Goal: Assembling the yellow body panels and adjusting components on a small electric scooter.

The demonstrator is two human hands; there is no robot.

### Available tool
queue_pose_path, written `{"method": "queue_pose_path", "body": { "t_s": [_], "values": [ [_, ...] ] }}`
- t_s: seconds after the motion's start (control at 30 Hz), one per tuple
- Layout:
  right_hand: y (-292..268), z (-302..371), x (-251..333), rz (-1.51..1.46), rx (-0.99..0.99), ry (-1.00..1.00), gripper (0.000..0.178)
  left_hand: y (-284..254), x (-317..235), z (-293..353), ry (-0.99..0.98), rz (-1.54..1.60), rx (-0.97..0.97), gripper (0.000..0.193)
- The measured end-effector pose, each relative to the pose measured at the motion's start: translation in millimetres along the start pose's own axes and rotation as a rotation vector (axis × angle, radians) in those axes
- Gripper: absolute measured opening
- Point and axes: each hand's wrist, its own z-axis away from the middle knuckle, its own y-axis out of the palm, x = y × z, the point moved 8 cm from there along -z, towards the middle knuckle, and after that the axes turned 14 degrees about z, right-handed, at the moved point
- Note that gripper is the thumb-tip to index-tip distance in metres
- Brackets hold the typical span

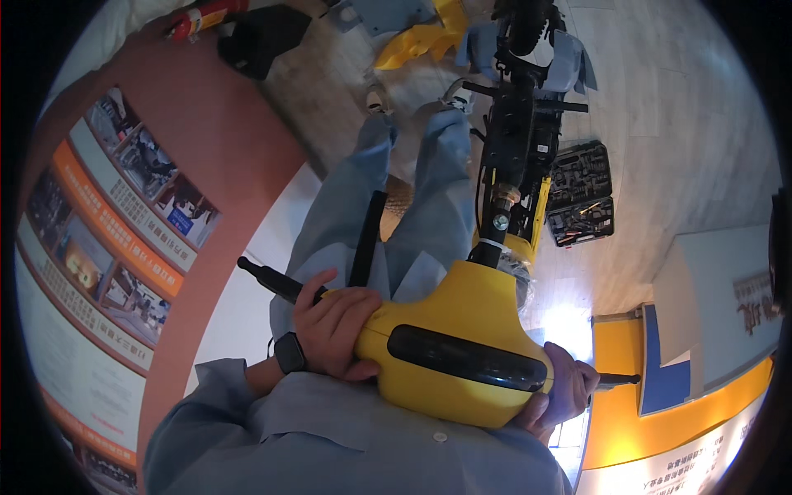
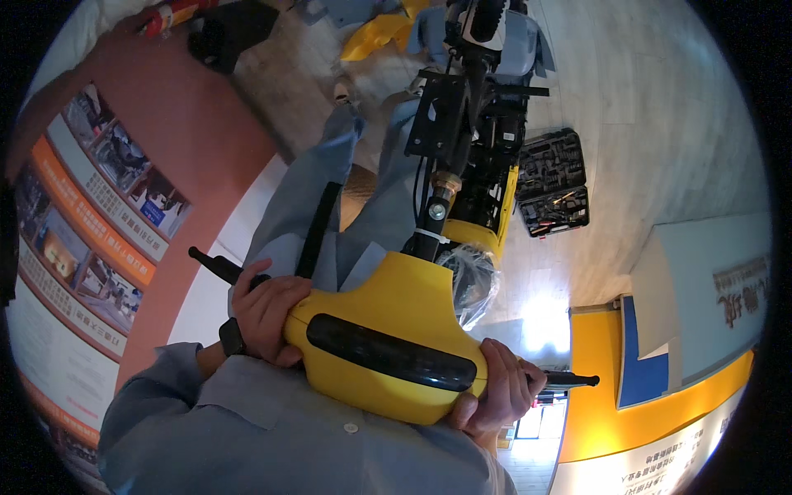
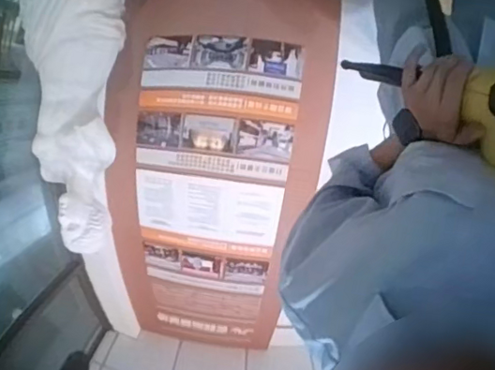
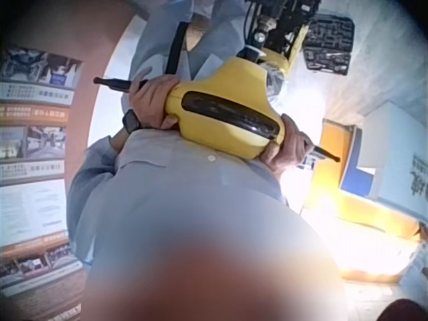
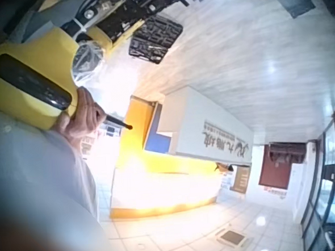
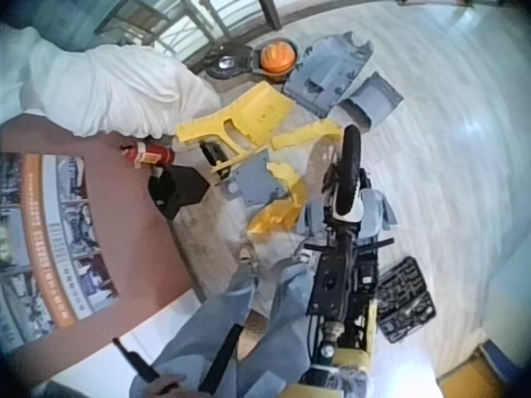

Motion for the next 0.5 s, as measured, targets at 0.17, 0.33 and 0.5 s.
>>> {"method": "queue_pose_path", "body": {
  "t_s": [0.17, 0.33, 0.5],
  "values": [
    [-6.4, 1.6, -1.4, -0.063, -0.090, -0.009, 0.059, 1.9, -6.6, -8.8, -0.030, 0.031, -0.037, 0.073],
    [-2.1, -1.7, 0.1, -0.120, -0.023, -0.033, 0.044, -0.7, 8.1, -6.6, -0.002, 0.008, -0.098, 0.061],
    [-18.1, 6.2, -4.7, 0.063, -0.118, -0.052, 0.061, -5.1, -0.5, -9.8, 0.069, -0.003, -0.099, 0.059]
  ]
}}
